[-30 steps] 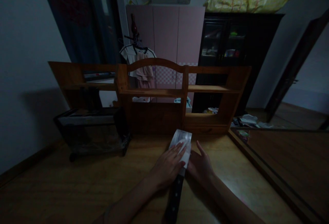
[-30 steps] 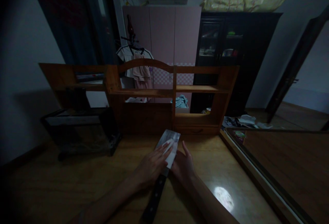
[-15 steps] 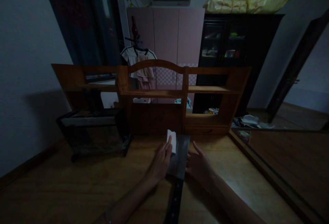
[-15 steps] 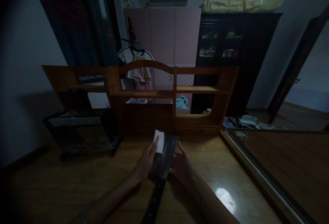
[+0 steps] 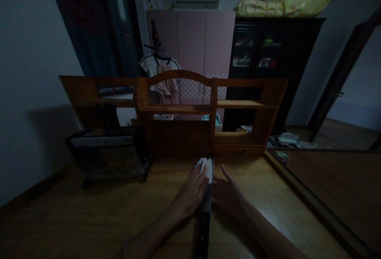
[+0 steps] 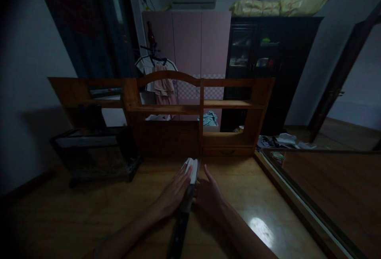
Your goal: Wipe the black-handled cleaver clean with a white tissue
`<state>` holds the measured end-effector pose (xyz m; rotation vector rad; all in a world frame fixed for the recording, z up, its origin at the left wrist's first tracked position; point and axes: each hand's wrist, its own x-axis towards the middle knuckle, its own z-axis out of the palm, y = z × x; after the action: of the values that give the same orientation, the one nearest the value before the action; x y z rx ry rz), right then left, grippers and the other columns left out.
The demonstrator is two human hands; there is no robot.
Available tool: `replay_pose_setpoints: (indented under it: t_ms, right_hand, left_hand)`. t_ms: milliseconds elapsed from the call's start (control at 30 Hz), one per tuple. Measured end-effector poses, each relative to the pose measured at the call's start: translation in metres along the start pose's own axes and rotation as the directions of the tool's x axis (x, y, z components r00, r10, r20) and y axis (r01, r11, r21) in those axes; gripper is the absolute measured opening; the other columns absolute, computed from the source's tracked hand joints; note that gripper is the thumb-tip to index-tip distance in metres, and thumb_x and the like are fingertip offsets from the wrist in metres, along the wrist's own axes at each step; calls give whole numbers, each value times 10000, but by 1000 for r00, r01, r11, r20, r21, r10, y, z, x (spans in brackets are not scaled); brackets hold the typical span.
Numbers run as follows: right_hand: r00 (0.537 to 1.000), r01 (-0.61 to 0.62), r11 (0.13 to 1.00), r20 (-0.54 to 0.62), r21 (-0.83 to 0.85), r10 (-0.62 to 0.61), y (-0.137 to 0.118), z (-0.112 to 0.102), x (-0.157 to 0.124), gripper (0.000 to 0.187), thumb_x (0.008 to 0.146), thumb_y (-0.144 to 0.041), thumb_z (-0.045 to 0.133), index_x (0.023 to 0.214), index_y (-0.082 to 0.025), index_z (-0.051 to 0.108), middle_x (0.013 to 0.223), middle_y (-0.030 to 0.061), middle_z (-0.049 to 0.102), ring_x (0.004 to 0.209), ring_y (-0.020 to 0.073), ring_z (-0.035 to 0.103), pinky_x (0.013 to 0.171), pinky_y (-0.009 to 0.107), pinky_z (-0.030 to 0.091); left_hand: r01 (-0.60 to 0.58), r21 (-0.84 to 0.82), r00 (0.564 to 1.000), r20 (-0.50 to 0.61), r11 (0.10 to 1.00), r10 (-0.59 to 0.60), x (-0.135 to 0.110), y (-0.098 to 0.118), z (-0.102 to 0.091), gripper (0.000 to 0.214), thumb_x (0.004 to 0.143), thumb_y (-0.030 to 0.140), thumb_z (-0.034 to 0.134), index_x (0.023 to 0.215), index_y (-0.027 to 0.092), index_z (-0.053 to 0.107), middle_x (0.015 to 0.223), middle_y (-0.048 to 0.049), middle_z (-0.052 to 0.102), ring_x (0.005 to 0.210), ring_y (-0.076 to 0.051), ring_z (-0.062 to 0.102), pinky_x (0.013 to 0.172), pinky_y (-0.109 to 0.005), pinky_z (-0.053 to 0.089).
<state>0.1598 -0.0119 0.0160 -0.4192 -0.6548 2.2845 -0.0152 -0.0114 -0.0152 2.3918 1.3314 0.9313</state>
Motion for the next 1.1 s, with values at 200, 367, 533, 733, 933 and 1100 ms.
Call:
replay_pose_setpoints:
  t_ms: [200,367,533,733,933,1100]
  right_hand:
    - [1000,-24,1000,-6,-10,24,1,7,-1,570,933,-635,382,1104,-138,603,867,88,709,737,204,681,741,359,514]
    - [999,-26,1000,36,1,26,5,9,-1,575,929,-641,388,1056,-125,610,889,90,699,752,203,676,748,357,512]
    - [999,-42,999,16,3,42,8,5,0,598,895,-683,415,982,-125,613,837,73,672,749,210,670,737,356,507]
    - [998,-45,998,40,-38,47,7,5,-1,640,904,-699,356,1037,-125,604,860,96,683,750,215,668,770,380,499]
    - [997,-46,998,56,-36,48,6,5,-2,630,897,-711,354,1063,-152,595,908,99,700,793,221,680,779,372,494]
    - [997,-53,998,54,-39,55,6,6,-2,621,904,-706,339,1026,-156,599,892,99,705,791,229,685,811,395,486]
  left_hand:
    - [34,46,992,-126,998,-28,0,-24,1,533,1033,382,192,1538,211,196,1575,-89,214,1458,-219,172,1185,-501,233]
    - [82,-55,978,-186,995,-91,4,0,-6,515,1035,385,198,1537,271,192,1580,-30,224,1457,-189,194,1189,-470,252]
    - [-4,-50,999,-46,999,2,1,17,-3,536,1028,421,244,1541,283,173,1596,-7,149,1471,-200,133,1200,-469,226]
    - [23,-4,997,-73,1000,-23,2,4,-2,550,1030,414,231,1549,282,102,1604,-13,84,1473,-194,83,1202,-465,218]
    - [33,31,989,-144,999,-28,3,-26,11,550,1035,391,209,1552,257,77,1601,-68,132,1467,-204,94,1191,-489,230]
    - [-47,74,995,-89,996,54,-1,-55,24,525,1038,396,181,1541,248,144,1594,-82,168,1462,-199,90,1186,-499,214]
